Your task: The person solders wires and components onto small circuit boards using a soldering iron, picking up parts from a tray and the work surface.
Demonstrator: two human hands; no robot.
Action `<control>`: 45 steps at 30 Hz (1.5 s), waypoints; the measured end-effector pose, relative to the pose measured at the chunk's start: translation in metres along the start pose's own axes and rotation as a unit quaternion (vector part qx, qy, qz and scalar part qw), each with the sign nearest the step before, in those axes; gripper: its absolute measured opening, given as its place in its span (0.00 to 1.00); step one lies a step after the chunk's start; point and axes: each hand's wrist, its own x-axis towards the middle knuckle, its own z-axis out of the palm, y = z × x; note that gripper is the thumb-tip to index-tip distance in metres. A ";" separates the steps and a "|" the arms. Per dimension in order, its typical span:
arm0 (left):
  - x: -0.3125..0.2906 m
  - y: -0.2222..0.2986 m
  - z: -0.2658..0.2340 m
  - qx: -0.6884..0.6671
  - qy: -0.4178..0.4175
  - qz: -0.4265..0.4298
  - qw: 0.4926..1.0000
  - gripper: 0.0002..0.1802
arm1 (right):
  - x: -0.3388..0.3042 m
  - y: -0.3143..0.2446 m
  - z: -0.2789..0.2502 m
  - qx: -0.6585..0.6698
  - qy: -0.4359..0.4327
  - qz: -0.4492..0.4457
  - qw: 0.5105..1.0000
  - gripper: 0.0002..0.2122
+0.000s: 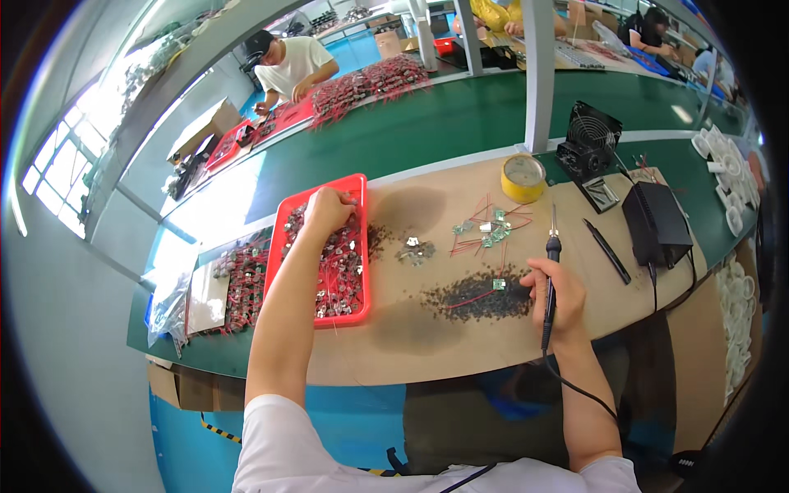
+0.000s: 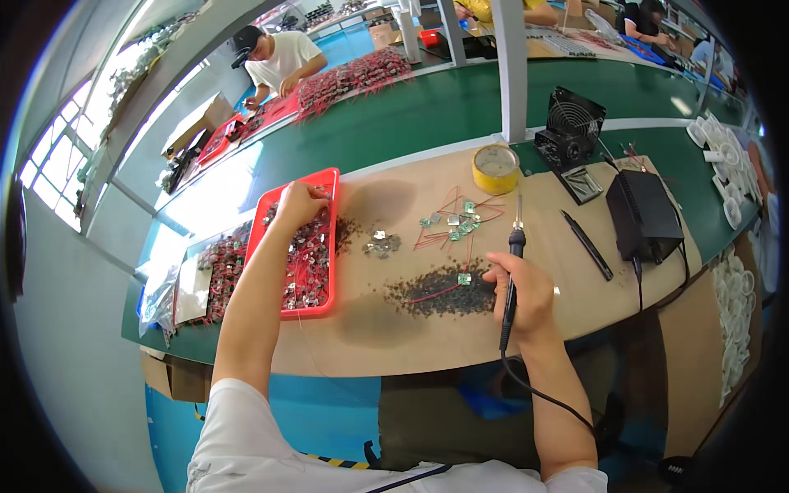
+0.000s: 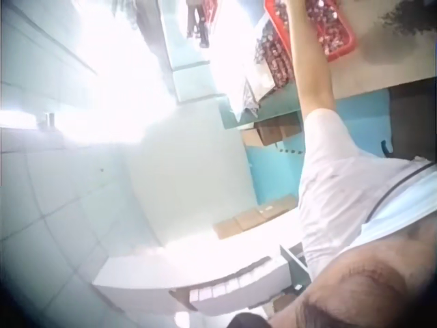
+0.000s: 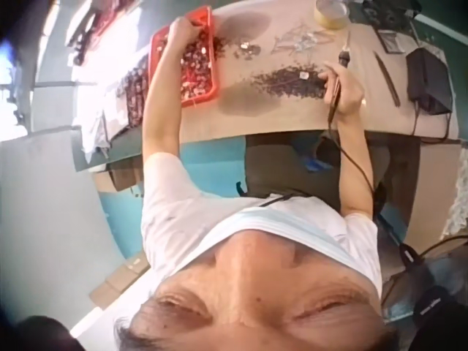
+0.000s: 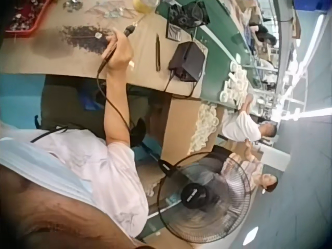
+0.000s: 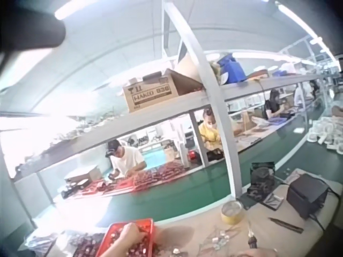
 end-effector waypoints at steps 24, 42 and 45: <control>-0.011 -0.061 -0.074 -0.052 0.169 0.031 0.984 0.16 | -0.001 0.000 -0.006 0.028 0.012 -0.045 0.999 0.18; -0.154 0.247 -0.008 -0.404 -0.157 0.052 0.900 0.06 | 0.003 -0.006 -0.009 0.137 0.014 0.050 0.989 0.11; -0.164 0.254 0.026 -0.533 -0.191 0.085 0.820 0.05 | 0.002 -0.005 -0.007 0.136 0.027 0.051 0.989 0.11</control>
